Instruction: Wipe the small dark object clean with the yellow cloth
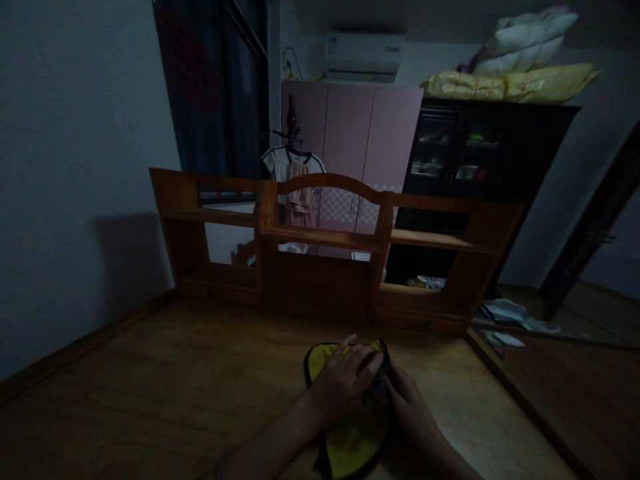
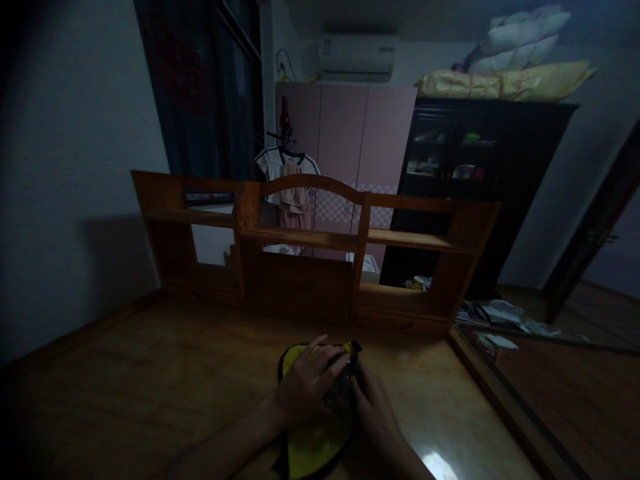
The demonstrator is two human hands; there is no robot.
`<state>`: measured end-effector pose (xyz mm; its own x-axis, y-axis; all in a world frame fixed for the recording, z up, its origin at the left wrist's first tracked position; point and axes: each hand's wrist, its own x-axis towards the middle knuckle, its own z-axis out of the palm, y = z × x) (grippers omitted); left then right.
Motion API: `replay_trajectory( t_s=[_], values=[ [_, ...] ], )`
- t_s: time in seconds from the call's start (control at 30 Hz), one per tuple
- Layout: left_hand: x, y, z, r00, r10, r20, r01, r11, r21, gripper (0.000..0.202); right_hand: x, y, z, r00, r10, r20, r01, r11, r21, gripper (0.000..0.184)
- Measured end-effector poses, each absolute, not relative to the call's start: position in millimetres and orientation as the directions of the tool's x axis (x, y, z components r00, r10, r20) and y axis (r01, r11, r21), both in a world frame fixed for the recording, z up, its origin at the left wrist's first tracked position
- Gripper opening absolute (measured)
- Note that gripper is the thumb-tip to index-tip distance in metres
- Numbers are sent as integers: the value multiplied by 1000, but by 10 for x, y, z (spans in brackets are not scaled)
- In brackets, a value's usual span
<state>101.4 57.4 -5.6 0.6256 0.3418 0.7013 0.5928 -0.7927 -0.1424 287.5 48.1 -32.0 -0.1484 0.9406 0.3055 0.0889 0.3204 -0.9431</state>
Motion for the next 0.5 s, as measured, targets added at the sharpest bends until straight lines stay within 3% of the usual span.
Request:
replay_trajectory(
  t_s=[0.2, 0.5],
  values=[
    [1015, 615, -89, 581, 365, 727, 596, -800, -74, 89, 2873, 443, -202, -150, 924, 352, 209, 378, -902, 35],
    [1008, 610, -8, 516, 360, 777, 580, -814, -9, 85, 2835, 436, -175, -135, 947, 290, 188, 312, -931, 32]
  ],
)
